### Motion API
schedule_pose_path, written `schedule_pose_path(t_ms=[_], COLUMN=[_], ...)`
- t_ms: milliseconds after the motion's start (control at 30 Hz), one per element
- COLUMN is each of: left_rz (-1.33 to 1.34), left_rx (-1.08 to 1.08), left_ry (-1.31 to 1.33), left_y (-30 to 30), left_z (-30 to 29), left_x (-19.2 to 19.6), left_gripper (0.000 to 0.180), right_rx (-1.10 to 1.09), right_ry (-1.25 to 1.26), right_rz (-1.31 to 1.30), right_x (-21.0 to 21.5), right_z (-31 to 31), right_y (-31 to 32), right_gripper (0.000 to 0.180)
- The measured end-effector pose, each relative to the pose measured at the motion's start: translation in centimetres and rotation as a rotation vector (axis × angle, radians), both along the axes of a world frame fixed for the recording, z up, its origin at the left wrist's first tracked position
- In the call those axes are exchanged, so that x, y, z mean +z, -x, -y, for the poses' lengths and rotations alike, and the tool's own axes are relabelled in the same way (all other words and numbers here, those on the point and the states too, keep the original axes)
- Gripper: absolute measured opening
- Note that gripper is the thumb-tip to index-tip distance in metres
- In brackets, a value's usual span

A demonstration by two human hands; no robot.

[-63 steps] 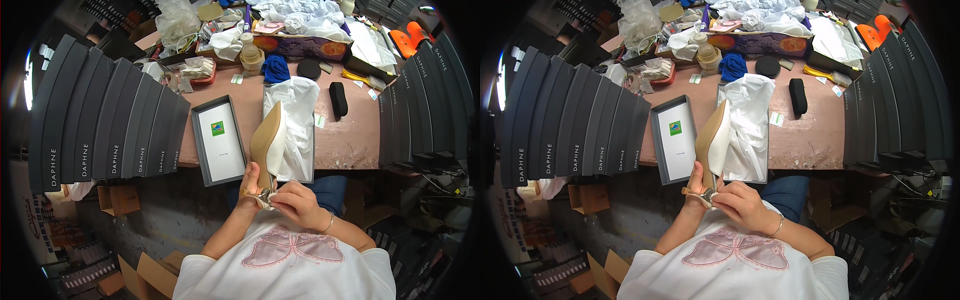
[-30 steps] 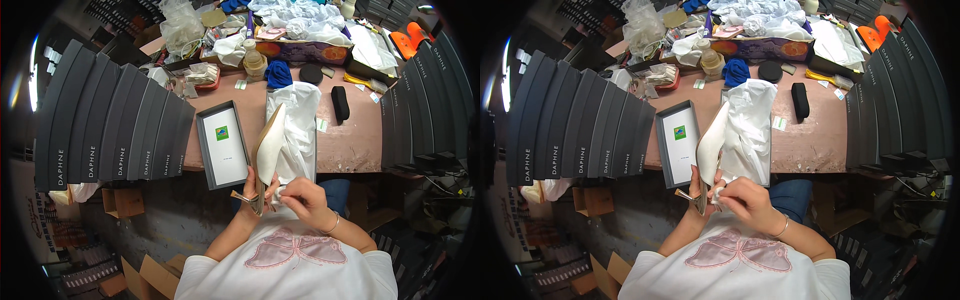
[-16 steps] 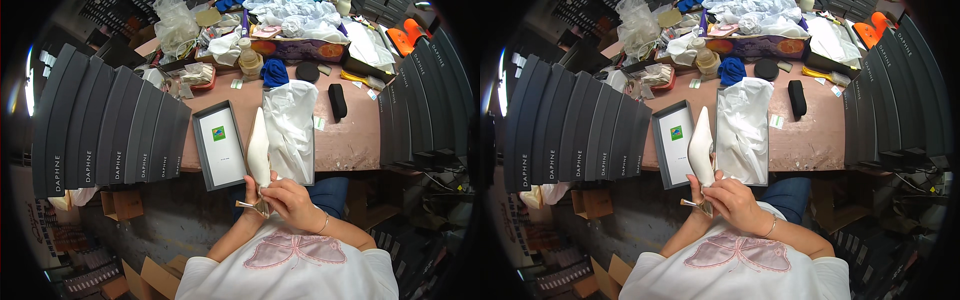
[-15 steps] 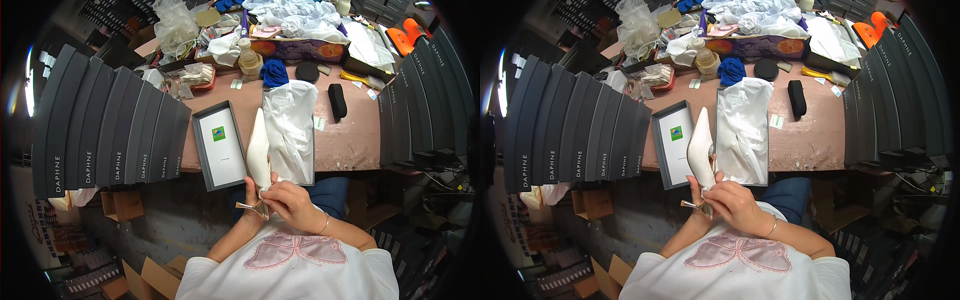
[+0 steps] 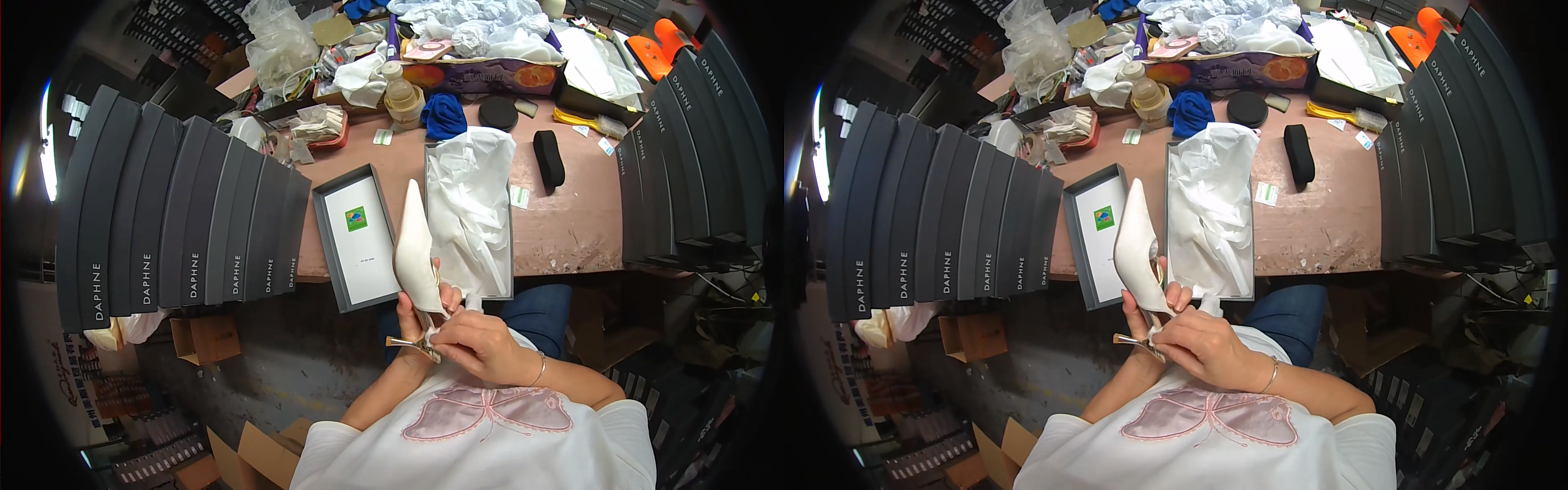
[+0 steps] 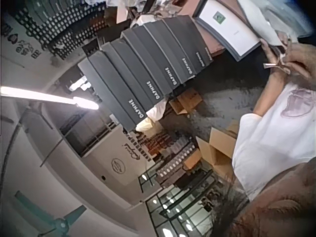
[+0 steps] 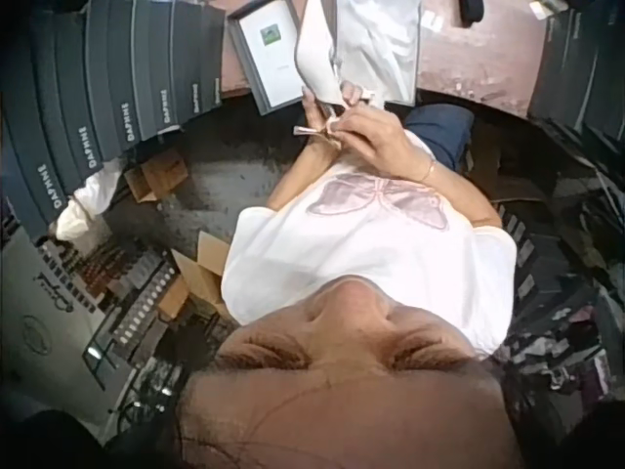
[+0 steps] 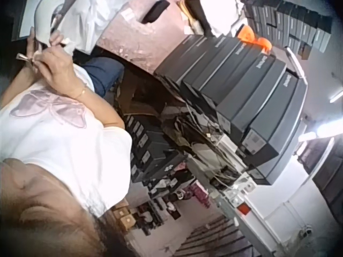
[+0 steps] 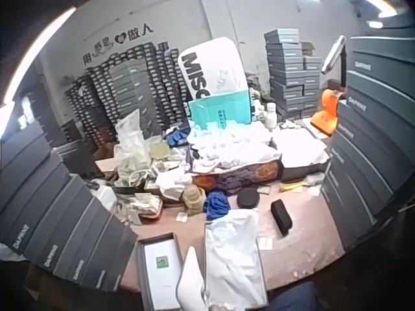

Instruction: Inspecting, wiping with a sponge, and wrapping shoes in tissue paper before placing them into shoe boxes.

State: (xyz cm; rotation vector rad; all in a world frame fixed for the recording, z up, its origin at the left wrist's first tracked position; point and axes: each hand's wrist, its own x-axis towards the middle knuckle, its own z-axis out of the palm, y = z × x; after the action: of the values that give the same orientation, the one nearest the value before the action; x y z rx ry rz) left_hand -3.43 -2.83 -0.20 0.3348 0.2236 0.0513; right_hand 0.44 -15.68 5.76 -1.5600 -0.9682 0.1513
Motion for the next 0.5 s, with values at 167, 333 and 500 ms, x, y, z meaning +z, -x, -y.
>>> schedule_pose_path(t_ms=[167,333,500], left_rz=[-0.01,0.124,0.285], left_rx=[0.026,-0.033,-0.082], left_ry=[0.034,0.104,0.265], left_y=[0.0,-0.1,-0.3], left_z=[0.0,-0.8,-0.6], left_x=[0.2,-1.0,-0.2], left_gripper=[0.084,0.082,0.081], right_rx=[-0.083,0.04,0.108], right_ry=[0.036,0.012,0.076], right_rz=[0.149,0.092,0.176], right_x=[0.6,0.4,1.6], right_z=[-1.0,-0.5,-0.9], right_y=[-1.3,-0.1,-0.6], right_gripper=[0.019,0.02,0.02])
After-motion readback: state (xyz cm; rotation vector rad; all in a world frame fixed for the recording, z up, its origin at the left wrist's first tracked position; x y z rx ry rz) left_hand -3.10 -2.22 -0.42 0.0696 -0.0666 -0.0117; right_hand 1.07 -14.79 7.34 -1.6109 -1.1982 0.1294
